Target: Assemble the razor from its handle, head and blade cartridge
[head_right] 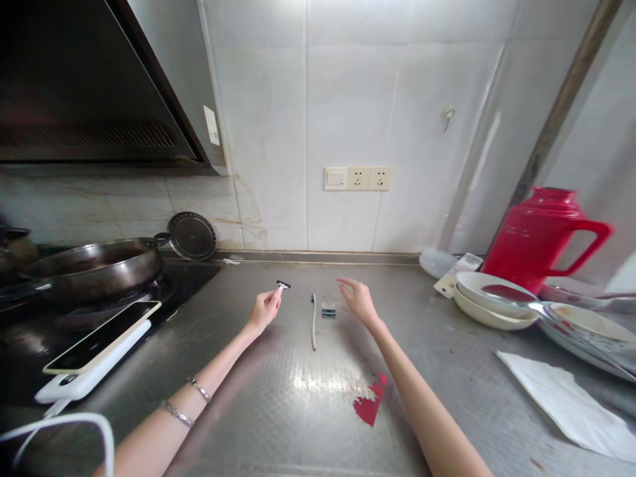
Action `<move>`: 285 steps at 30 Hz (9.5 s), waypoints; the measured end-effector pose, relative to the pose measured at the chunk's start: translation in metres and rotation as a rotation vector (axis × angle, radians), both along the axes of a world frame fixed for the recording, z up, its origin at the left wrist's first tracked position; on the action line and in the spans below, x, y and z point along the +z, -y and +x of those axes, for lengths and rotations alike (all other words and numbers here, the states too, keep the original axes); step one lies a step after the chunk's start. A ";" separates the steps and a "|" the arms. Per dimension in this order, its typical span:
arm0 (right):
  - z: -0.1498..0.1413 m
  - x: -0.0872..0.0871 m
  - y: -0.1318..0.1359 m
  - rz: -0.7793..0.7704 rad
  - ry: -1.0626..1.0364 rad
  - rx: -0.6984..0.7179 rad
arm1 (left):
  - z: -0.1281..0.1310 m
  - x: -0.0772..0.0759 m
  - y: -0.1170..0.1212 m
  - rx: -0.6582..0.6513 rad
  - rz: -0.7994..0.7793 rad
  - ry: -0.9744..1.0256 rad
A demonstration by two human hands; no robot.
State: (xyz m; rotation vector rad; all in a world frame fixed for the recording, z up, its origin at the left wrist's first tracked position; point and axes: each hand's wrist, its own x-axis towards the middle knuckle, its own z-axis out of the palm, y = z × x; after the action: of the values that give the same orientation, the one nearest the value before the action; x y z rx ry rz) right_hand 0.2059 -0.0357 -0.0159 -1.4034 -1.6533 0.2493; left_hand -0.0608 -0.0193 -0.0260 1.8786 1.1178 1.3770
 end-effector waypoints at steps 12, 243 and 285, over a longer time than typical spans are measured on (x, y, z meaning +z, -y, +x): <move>-0.091 0.039 0.015 -0.411 -0.628 0.549 | 0.016 0.007 0.031 0.002 0.180 -0.087; 0.003 0.043 0.042 -0.054 -0.003 0.374 | 0.034 0.021 0.053 -0.161 -0.015 0.105; 0.004 0.059 0.055 -0.020 0.067 0.346 | 0.033 0.019 0.052 -0.188 0.003 0.076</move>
State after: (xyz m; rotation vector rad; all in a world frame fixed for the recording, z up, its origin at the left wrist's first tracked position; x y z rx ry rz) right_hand 0.2095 -0.0908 0.0435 -1.1443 -1.9508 0.4204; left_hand -0.0279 -0.0710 -0.0066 1.8644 0.8790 1.3325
